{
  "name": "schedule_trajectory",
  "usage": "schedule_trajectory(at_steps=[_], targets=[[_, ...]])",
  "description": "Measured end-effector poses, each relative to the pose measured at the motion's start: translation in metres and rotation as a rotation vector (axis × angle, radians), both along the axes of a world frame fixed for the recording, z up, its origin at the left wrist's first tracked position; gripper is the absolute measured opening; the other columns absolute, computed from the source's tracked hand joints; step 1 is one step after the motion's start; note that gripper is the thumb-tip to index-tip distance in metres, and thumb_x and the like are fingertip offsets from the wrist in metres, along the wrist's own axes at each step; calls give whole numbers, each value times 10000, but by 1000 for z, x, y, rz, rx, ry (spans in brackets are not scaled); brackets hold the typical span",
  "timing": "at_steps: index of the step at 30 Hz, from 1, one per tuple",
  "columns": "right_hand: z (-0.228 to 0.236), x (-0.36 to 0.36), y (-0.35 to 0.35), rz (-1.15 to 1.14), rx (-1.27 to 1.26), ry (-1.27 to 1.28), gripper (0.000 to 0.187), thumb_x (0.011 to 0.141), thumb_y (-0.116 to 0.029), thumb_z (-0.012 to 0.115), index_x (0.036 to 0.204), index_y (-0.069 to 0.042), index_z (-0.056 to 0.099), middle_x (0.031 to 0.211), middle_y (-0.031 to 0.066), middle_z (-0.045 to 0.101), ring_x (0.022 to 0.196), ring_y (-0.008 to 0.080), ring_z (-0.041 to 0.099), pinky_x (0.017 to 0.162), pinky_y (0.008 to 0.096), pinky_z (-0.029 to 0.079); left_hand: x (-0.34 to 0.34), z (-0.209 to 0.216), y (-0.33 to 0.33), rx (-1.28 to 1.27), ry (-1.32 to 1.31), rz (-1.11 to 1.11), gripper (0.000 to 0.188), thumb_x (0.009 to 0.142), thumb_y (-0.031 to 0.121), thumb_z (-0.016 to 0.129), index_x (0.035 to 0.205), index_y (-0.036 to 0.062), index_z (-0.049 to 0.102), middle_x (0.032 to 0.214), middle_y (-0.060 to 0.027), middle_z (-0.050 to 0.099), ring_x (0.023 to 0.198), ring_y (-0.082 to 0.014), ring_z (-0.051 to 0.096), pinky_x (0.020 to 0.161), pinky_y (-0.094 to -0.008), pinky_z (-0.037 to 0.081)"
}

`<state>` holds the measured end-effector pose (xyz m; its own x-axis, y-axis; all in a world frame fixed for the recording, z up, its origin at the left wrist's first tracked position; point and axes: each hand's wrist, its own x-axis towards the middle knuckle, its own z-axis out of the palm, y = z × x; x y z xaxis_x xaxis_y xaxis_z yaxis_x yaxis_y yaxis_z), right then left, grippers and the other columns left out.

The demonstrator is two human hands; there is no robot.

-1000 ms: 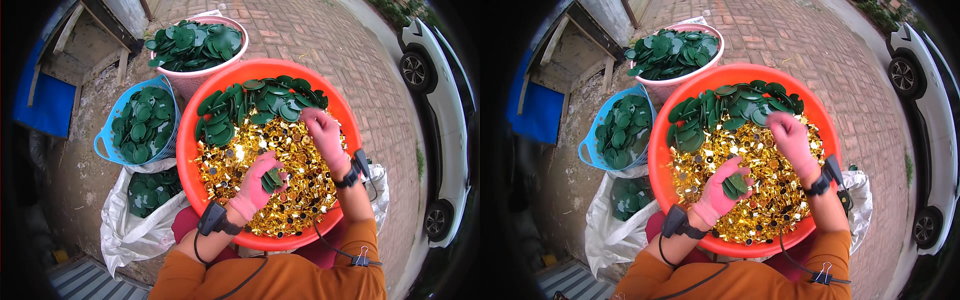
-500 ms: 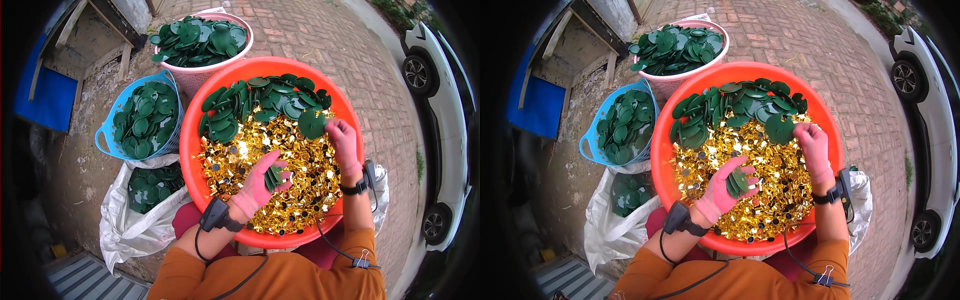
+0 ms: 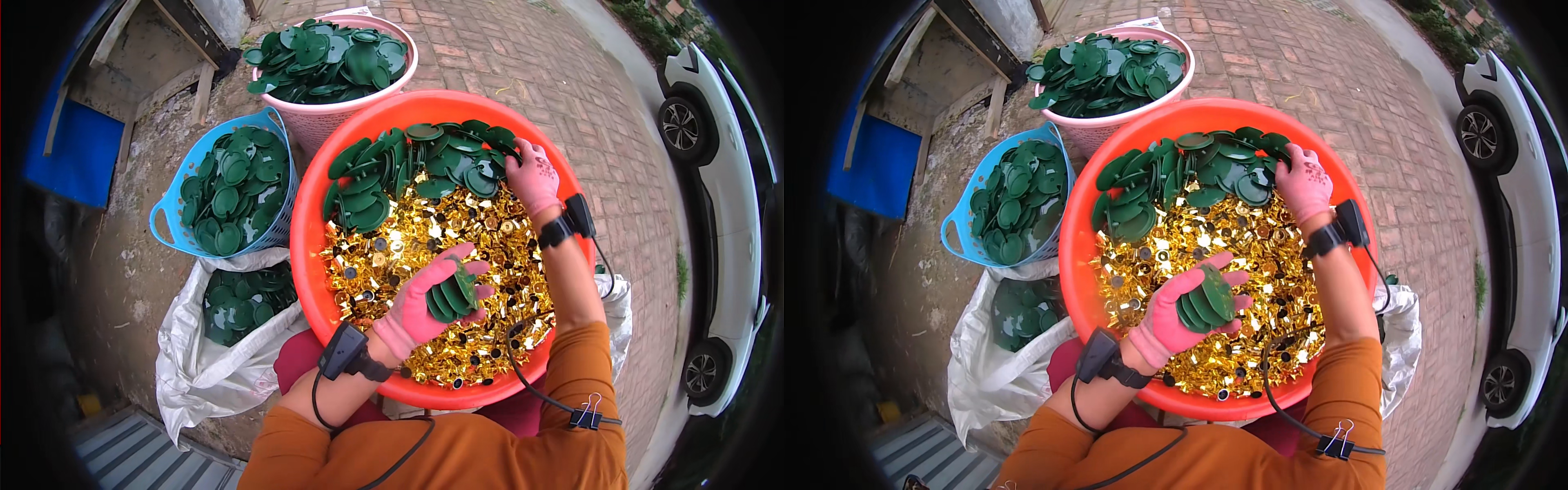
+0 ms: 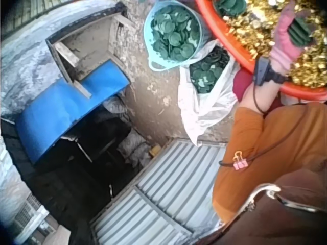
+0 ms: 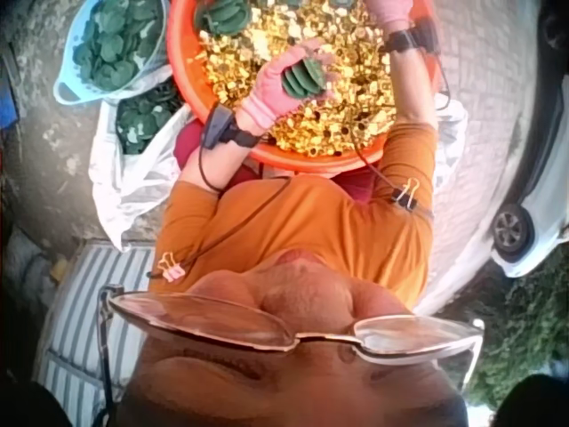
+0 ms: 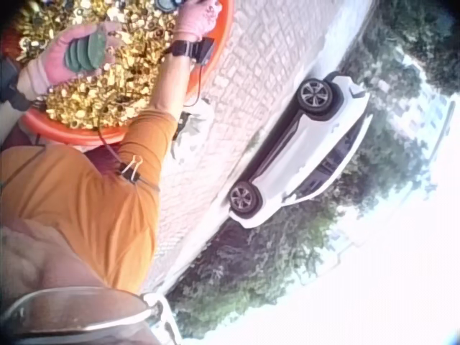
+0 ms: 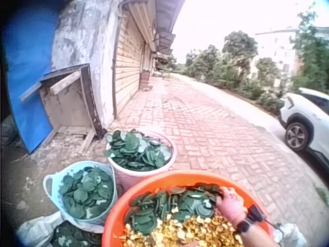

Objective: Manually assembling green plastic discs with gold decorative bases.

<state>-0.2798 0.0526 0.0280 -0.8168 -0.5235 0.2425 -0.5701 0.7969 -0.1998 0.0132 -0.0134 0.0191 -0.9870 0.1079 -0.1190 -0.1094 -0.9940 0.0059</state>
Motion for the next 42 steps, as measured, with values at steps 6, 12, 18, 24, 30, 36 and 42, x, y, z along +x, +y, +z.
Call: schedule_trajectory(at_steps=[6, 12, 18, 24, 30, 36, 42], targets=[[-33, -26, 33, -59, 99, 96, 267, 939, -292, 512, 1121, -140, 635, 1059, 117, 670, 972, 307, 658, 811, 440, 526, 2, 2, 6, -58, 142, 13, 670, 969, 361, 571, 1518, 116, 275, 1444, -163, 459, 1201, -368, 559, 875, -510, 540], [45, 108, 78, 227, -508, -29, 276, 855, -68, 643, 1130, -89, 665, 990, 139, 686, 897, 295, 674, 756, 353, 539, 8, 3, 11, -72, -15, 77, 533, 961, 307, 581, 1436, 134, 411, 1339, -151, 559, 1199, -380, 563, 918, -525, 520], [68, 222, 101, 561, -355, -136, 325, 819, -37, 670, 1141, -44, 631, 1049, 181, 677, 841, 350, 686, 703, 395, 560, 0, -11, 24, -144, -54, 150, 444, 996, 330, 519, 1401, 154, 473, 1323, -98, 593, 1201, -257, 580, 976, -479, 488], [58, 236, 115, 614, -395, -119, 348, 821, -80, 667, 1161, -34, 606, 1021, 184, 668, 823, 356, 671, 675, 412, 548, 18, -4, 27, -216, -21, 70, 459, 1005, 325, 509, 1421, 139, 450, 1368, -102, 555, 1210, -239, 572, 965, -430, 510], [53, 232, 124, 707, -443, -234, 333, 797, -131, 690, 1109, -35, 624, 907, 173, 655, 709, 353, 647, 598, 410, 519, 26, 18, 11, -510, -14, -66, 591, 917, 144, 651, 1441, 65, 388, 1248, -110, 589, 1122, -233, 615, 909, -375, 551], [49, 210, 125, 673, -583, -542, 105, 849, -122, 630, 894, -57, 699, 743, 91, 649, 691, 250, 645, 642, 353, 507, 19, 27, 9, -777, -38, -101, 595, 868, 132, 696, 1403, 66, 444, 1210, -108, 598, 1075, -221, 631, 872, -372, 552], [29, 120, 107, 68, -90, 3, 238, 890, -228, 606, 1115, -157, 640, 924, 114, 672, 884, 328, 658, 719, 446, 529, 15, 33, 14, -703, -91, -123, 562, 864, 151, 698, 1377, 93, 476, 1170, -100, 600, 970, -231, 662, 786, -382, 577]])
